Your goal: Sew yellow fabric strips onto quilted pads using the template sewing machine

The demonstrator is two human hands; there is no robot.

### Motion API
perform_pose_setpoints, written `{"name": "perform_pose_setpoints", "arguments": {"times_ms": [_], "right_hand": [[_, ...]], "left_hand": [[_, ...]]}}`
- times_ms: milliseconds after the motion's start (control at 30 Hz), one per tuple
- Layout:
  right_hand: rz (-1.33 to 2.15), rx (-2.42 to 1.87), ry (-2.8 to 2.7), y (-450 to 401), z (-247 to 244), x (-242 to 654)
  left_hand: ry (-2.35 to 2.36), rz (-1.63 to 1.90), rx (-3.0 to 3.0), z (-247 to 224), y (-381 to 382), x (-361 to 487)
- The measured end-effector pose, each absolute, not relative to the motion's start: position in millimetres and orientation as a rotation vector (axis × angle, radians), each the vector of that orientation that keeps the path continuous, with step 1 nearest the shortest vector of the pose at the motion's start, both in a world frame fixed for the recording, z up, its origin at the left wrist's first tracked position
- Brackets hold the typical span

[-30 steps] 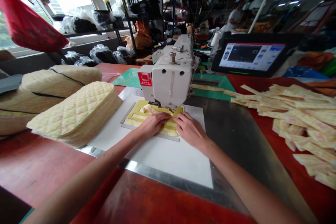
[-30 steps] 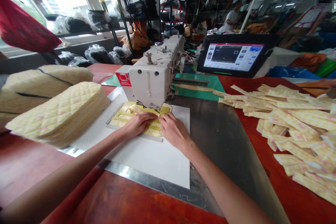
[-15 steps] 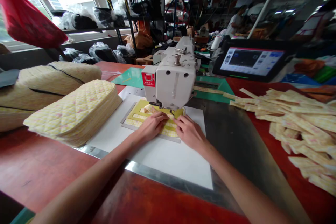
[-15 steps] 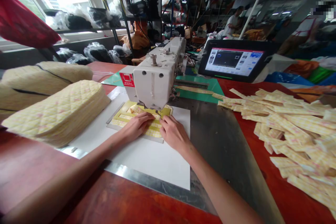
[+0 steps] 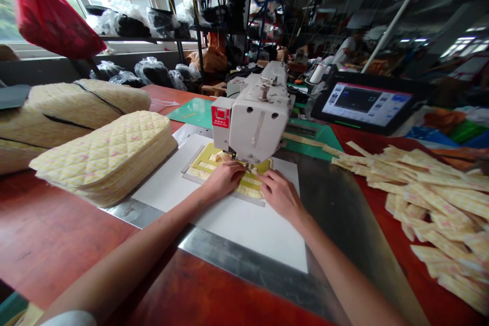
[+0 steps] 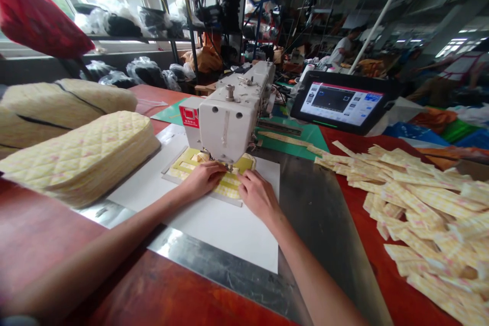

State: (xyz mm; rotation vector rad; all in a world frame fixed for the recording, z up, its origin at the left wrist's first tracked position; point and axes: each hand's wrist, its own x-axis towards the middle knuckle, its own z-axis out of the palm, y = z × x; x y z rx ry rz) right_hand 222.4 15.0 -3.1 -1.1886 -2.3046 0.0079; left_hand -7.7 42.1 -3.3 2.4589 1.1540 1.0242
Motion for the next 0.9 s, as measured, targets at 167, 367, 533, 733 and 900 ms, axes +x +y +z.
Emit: {"name": "perform_pose_setpoints", "arguments": {"times_ms": [167, 367, 533, 733, 900], "right_hand": [[0.031, -1.176, -2.294, 14.3, -2.6, 213.3], [0.027, -1.174, -2.3, 7.0, -4.6, 205.9], [0.016, -1.171, -2.327, -1.8, -3.1, 205.7], [-0.043, -1.188, -2.295, -4.0, -0.5, 212.9], [-0.048, -1.188, -2.301, -3.5, 2.7, 217.3]], "left_hand": [[1.16, 1.051, 2.446, -4.1, 47.2, -18.4], [1.14, 1.035, 2.439, -2.2, 39.4, -30.2], [1.148, 0.994, 2.399, 1.7, 23.9, -29.7], [1.14, 0.943, 2.42, 4.7, 11.2, -17.1], [1.114, 0.91, 2.488, 2.3, 6.0, -12.7]]}}
